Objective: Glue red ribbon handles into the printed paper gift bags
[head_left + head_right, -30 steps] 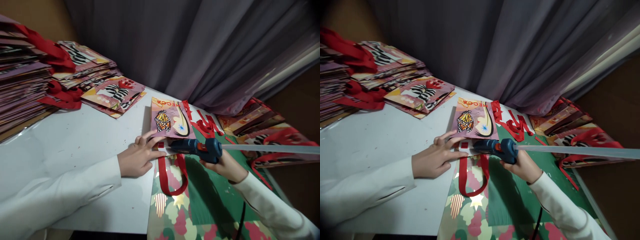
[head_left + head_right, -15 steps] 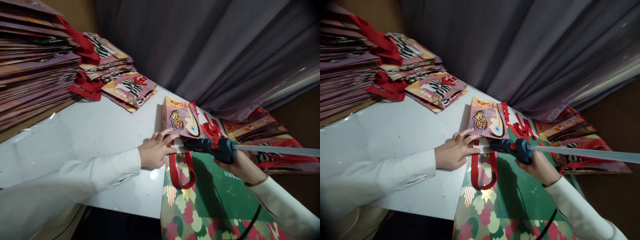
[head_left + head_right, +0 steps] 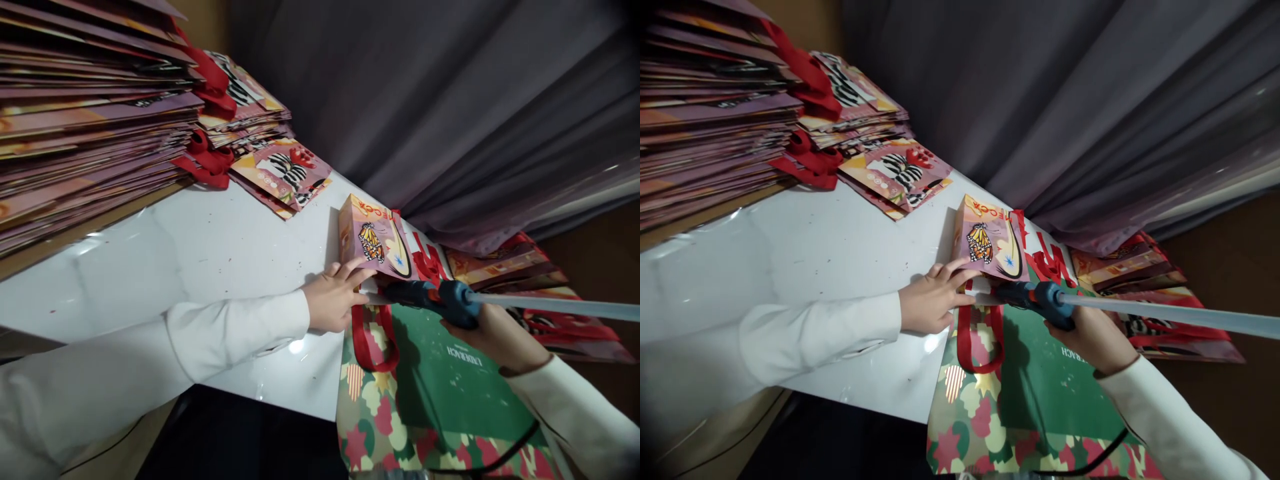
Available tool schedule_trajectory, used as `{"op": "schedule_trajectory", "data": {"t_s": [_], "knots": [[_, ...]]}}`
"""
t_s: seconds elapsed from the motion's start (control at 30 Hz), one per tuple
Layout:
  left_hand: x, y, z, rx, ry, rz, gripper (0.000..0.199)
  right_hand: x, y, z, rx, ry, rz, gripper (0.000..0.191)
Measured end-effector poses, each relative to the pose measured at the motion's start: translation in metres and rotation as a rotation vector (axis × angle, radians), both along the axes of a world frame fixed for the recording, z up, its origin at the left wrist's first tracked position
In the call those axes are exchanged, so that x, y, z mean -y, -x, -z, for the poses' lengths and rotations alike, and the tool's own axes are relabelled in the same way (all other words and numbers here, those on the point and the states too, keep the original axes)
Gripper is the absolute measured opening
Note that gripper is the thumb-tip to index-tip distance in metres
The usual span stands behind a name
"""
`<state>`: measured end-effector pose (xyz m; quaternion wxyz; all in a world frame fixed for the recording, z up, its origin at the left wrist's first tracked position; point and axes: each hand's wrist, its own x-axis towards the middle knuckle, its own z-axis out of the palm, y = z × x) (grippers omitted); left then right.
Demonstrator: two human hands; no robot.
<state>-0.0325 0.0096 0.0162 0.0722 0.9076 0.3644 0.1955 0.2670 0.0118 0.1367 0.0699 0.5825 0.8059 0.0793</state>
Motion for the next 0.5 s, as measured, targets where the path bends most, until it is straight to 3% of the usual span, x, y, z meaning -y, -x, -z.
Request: {"op": "schedule_trajectory", "data": {"t_s": [0.13, 0.33, 0.5], "knots": [[0.002, -0.004, 0.000, 0.024, 0.013, -0.003, 0.046, 0.003, 0.018, -0.009, 0.185, 0.077, 0.016, 0.020], [0.007, -0.008, 0.001, 0.107, 0.008, 0.000, 0.065, 0.010, 0.055, -0.015, 0.407, 0.047, 0.020, 0.011], [0.008, -0.010, 0.006, 0.155, -0.004, -0.008, 0.069, 0.013, 0.078, -0.015, 0.473, 0.054, 0.093, 0.018]]}}
